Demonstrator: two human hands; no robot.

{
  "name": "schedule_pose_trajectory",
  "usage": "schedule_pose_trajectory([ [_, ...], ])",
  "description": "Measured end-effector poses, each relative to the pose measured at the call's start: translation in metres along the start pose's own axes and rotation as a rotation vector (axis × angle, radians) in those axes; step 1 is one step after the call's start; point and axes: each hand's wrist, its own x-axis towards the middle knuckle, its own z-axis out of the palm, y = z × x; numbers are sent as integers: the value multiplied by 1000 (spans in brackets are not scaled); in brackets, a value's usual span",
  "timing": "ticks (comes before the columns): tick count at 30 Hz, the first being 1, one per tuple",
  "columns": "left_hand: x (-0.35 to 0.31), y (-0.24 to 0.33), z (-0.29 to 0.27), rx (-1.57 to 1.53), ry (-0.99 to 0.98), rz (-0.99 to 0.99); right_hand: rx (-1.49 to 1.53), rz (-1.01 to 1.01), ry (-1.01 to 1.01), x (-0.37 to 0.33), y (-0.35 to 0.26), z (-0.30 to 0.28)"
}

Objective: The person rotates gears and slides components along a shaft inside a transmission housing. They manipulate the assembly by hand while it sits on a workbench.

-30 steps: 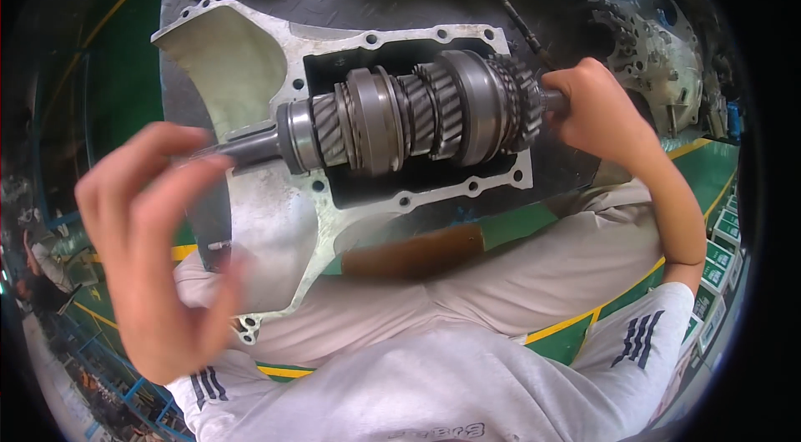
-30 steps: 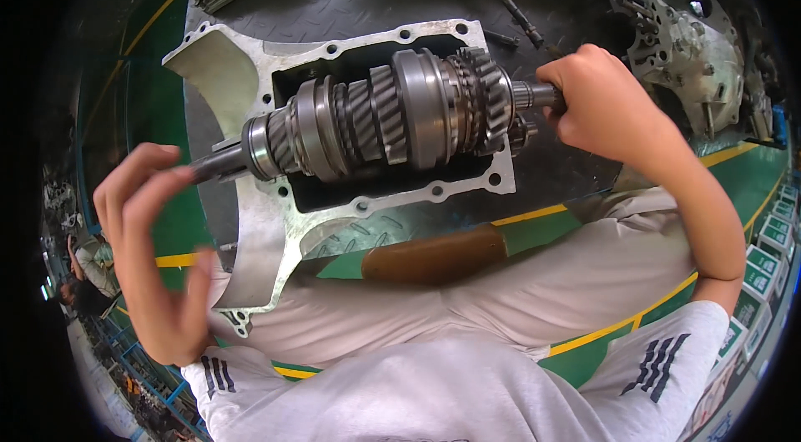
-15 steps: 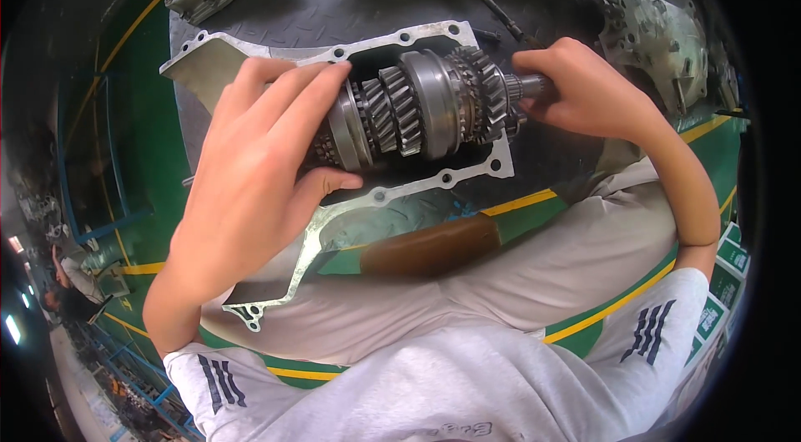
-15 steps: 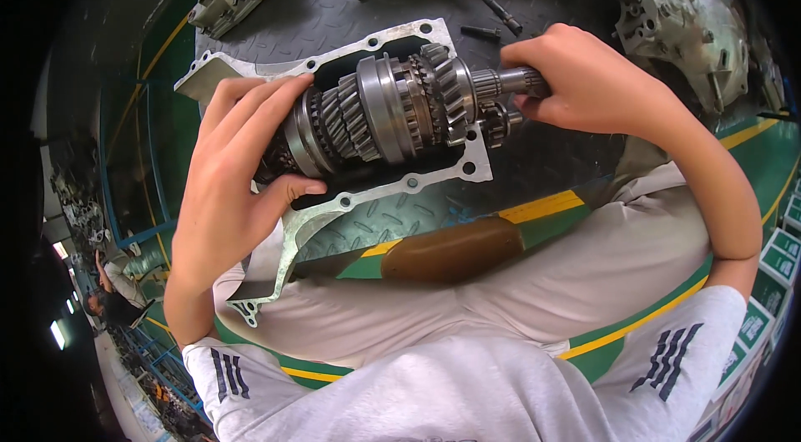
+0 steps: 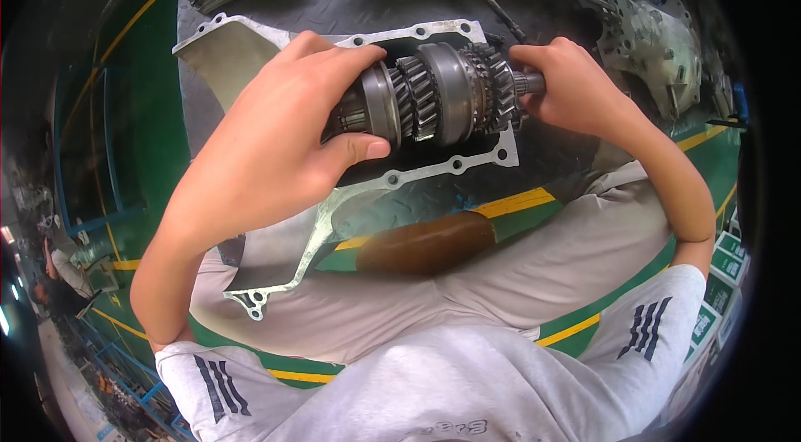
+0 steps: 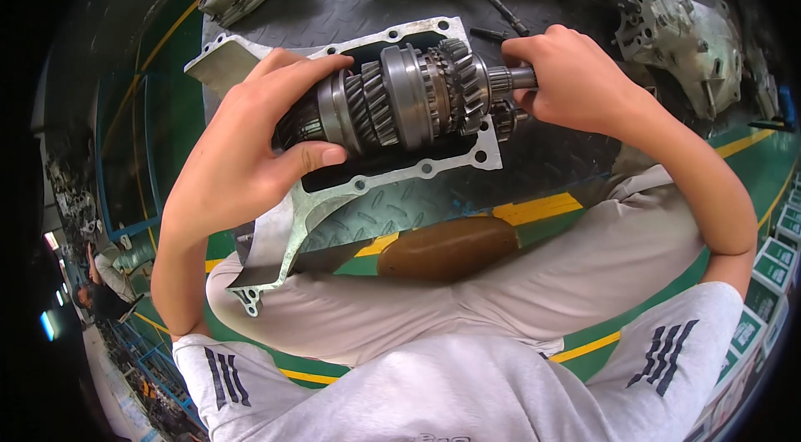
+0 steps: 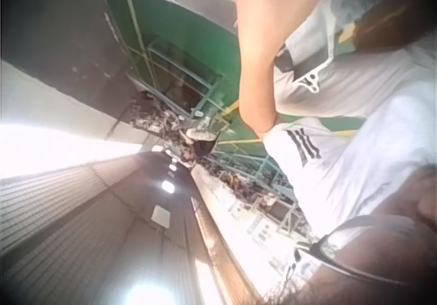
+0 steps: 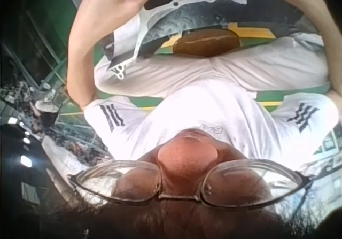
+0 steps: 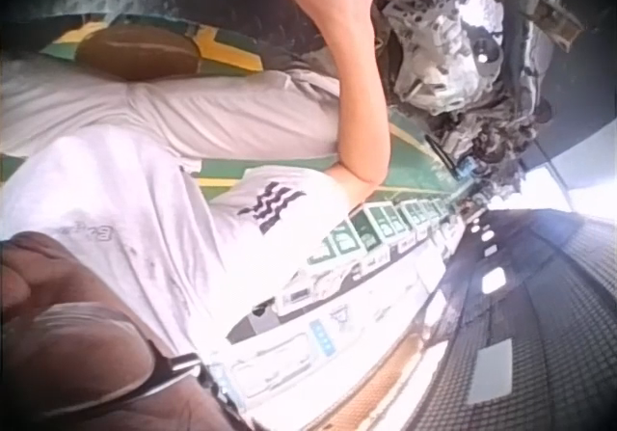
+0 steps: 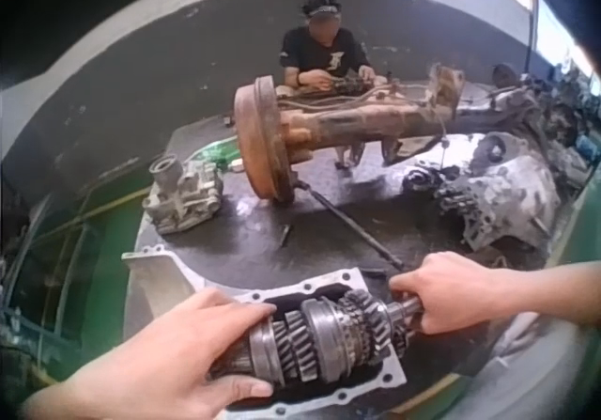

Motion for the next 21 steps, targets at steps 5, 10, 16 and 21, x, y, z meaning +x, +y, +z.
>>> schedule_pose_trajectory([
  [5,-5,0,3,76,35,1,33,-126,136,-11,11,-3],
  [10,-9,-2,10,90,107,48,-224,-233,490,-24,20,30],
  [16,-11,5,3,214,152,85,-279,-147,295,-18,30,26],
  [21,-13,4,2,205,157,86,-254,-149,242,-13,28,21],
])
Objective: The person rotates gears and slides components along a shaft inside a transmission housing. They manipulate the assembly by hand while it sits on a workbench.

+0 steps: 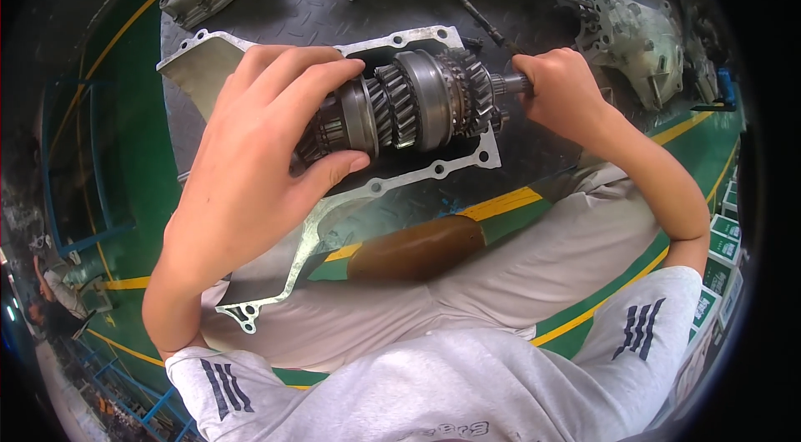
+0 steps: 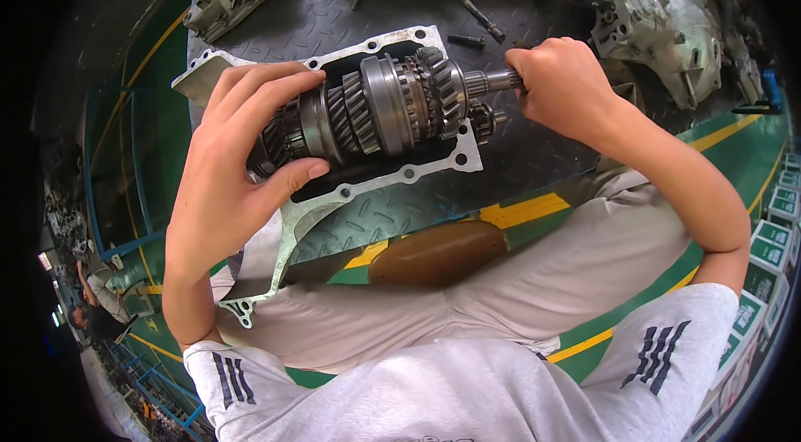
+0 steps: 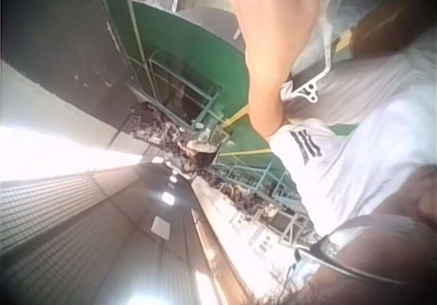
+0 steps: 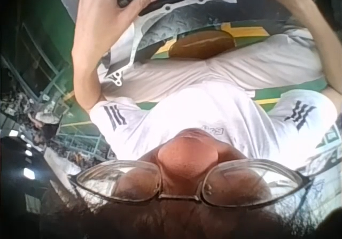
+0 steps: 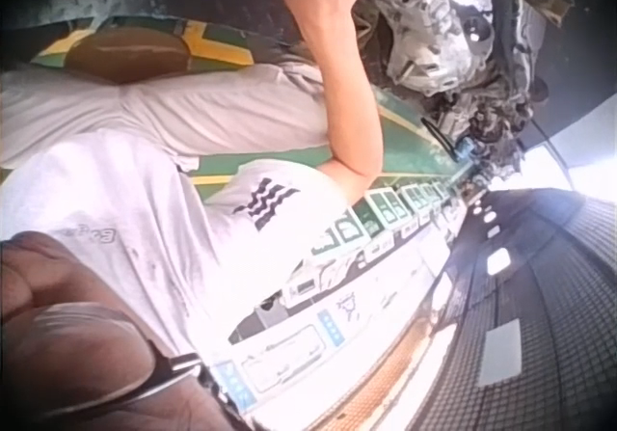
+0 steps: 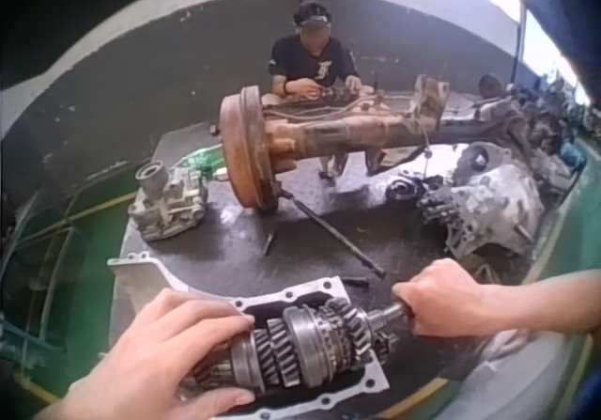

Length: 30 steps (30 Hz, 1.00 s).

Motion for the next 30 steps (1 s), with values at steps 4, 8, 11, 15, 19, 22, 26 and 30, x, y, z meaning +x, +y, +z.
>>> schedule_pose_trajectory([
  [4,-10,-5,-6,-9,36,1,2,45,-30,0,-3,-3],
  [8,-29,-19,-13,-8,58,-86,143,78,-121,6,-3,-6],
  [11,-43,-26,-18,15,116,-122,313,123,-494,25,5,-25],
  [15,-51,-26,-18,-50,108,-199,360,190,-607,31,2,-37],
  [19,-56,-30,-14,-49,103,-242,293,105,-201,10,-6,-24],
  [22,-62,-36,-15,-90,103,-328,233,50,-29,-2,-12,-24],
  [26,-65,-41,-13,-103,63,-369,45,5,24,-11,0,-4],
  [30,-66,-41,-13,-132,39,-406,15,29,-34,-6,5,1],
])
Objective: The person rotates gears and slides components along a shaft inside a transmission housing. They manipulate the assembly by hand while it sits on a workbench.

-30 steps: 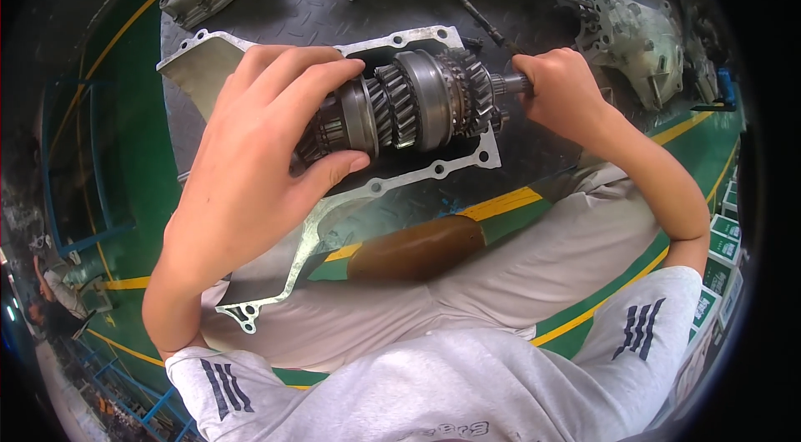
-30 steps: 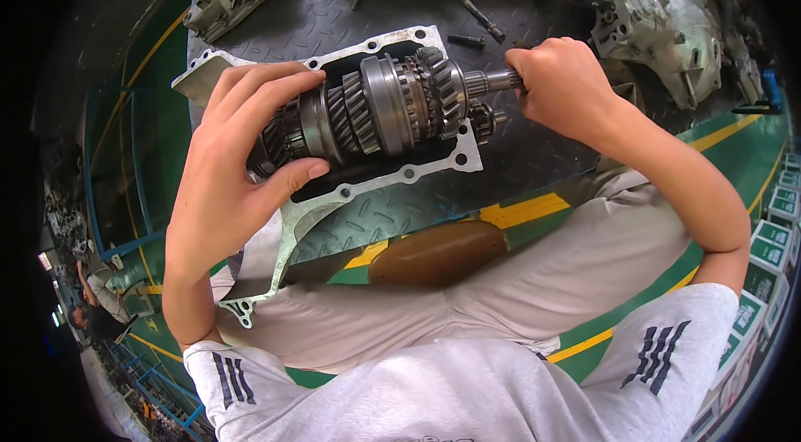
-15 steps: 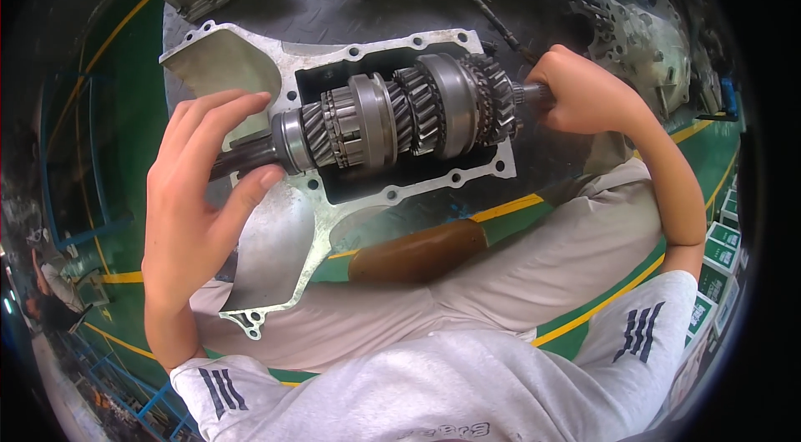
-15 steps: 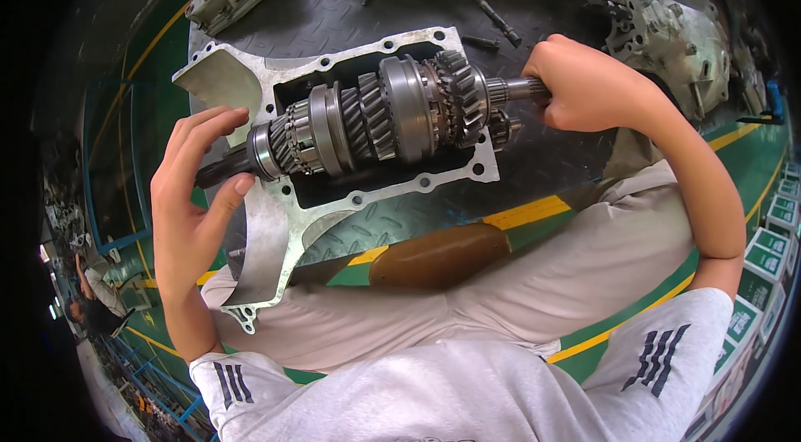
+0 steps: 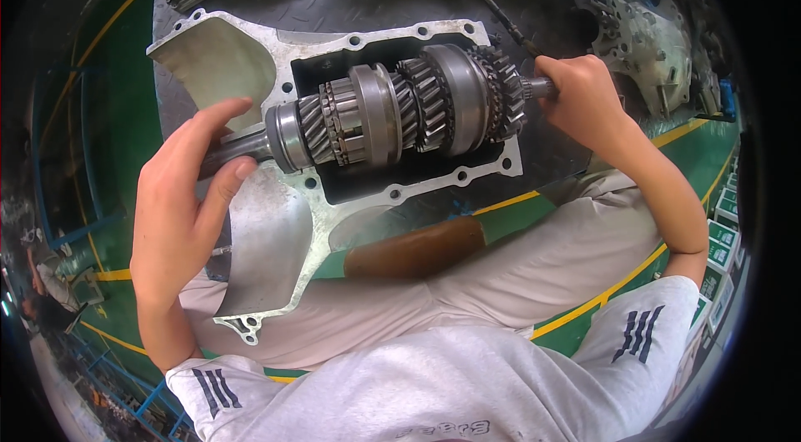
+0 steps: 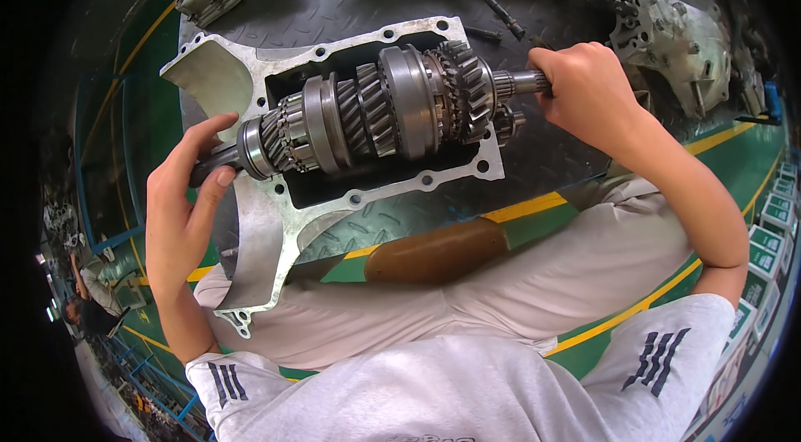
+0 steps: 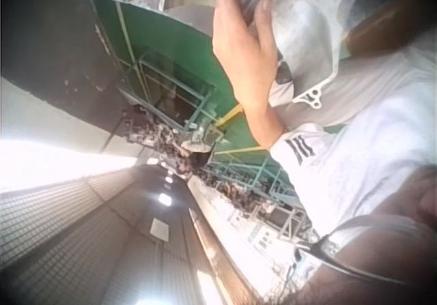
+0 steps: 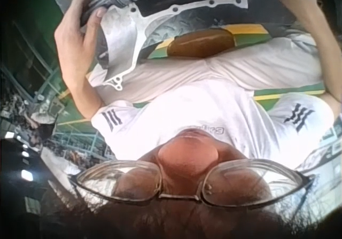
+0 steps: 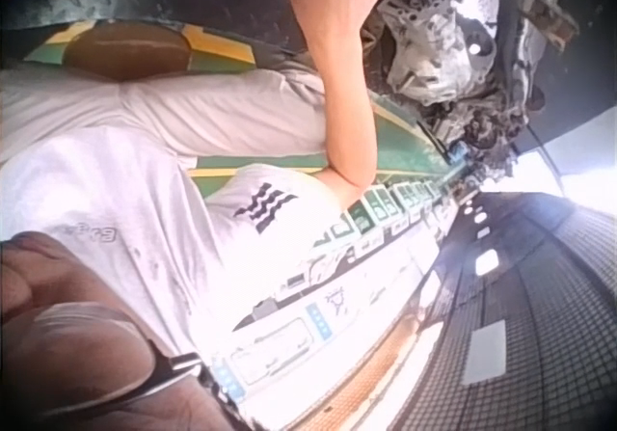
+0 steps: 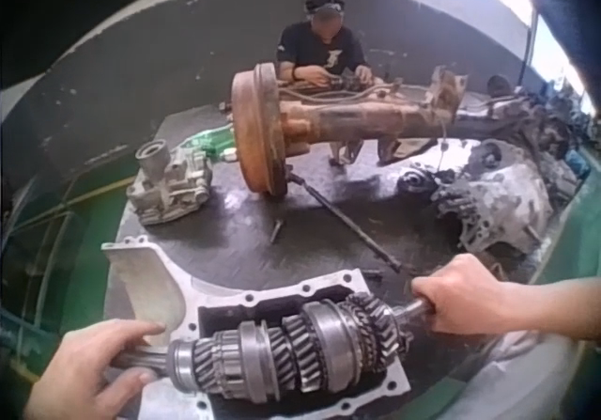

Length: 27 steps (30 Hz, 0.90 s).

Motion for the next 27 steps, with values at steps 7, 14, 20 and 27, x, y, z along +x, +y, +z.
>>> schedule_pose_trajectory([
  [7,27,34,3,300,87,418,29,36,-44,4,-8,-7],
  [14,58,84,47,306,-78,549,34,-34,-9,1,-8,-8],
  [20,71,94,55,386,-96,511,31,-48,-25,2,-6,-7],
  [27,78,96,67,304,-26,572,7,-36,11,2,-5,-2],
])
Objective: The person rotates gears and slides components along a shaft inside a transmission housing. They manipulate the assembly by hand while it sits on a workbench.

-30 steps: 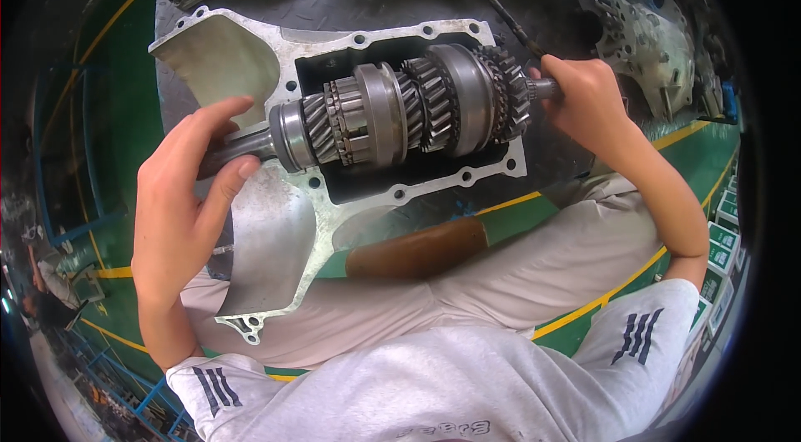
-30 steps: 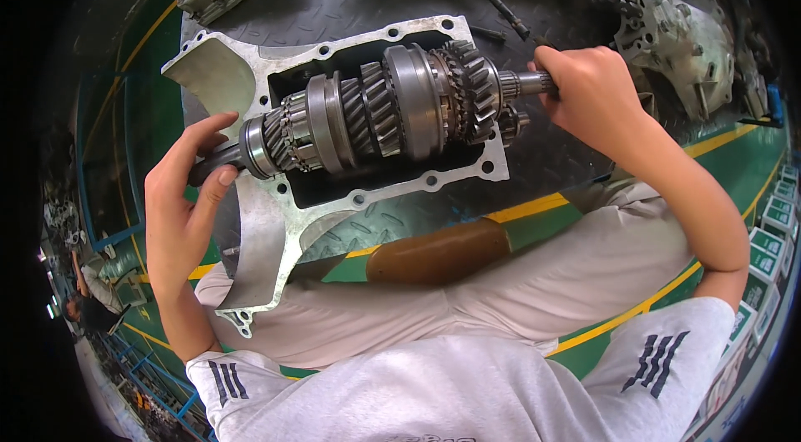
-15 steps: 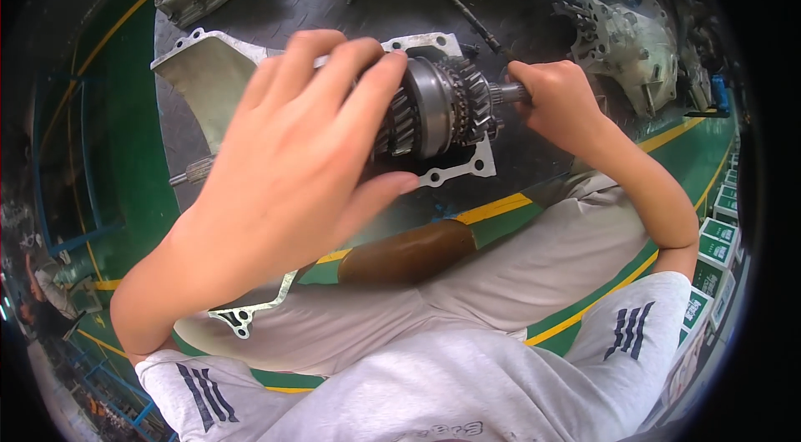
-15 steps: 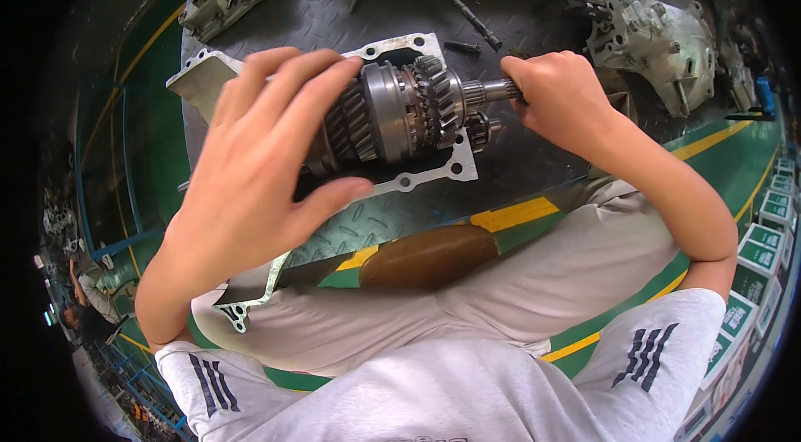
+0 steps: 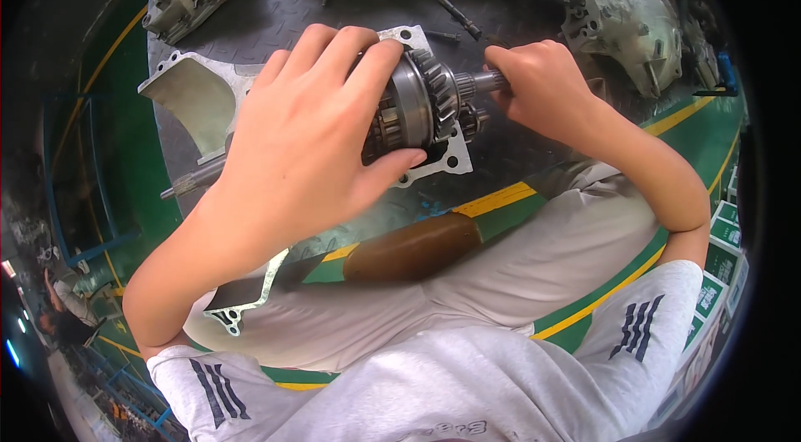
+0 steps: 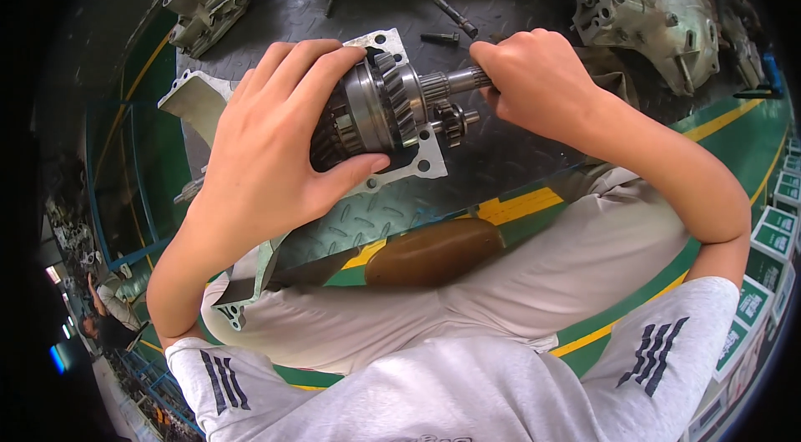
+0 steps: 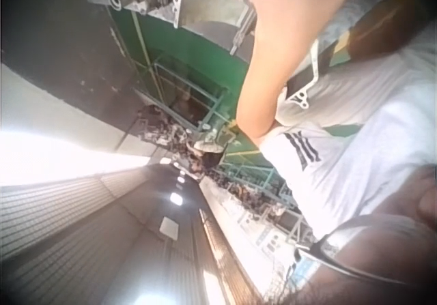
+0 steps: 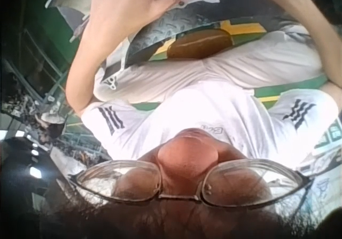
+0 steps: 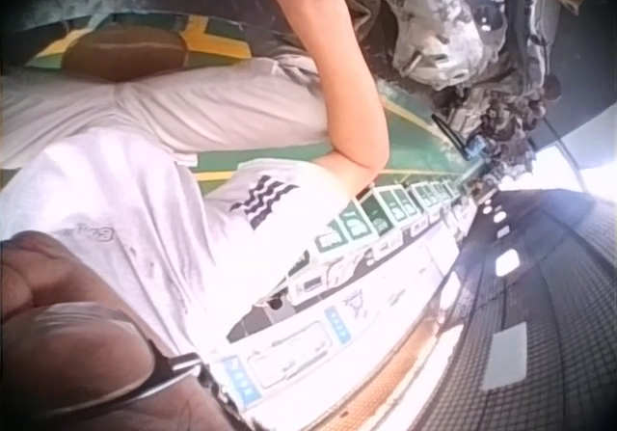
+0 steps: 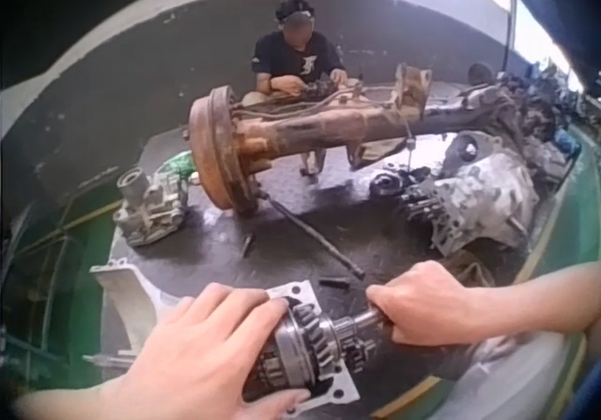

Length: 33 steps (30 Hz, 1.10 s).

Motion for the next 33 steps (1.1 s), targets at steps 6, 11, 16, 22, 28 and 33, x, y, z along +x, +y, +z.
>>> schedule_pose_trajectory([
  [6,-6,-3,-7,-58,-31,-66,13,-26,-5,2,0,-1],
  [11,-4,-3,-6,-50,-25,-53,6,50,-113,5,-3,-8],
  [16,-9,1,-11,-39,-65,-98,244,97,-427,28,5,-36],
  [22,-35,-13,-38,22,163,-150,285,45,-321,17,2,-40],
  [28,-104,-31,-37,72,78,-370,77,-59,136,-15,-10,-10],
  [33,-127,-48,-38,167,168,-346,14,-77,140,-4,1,3],
])
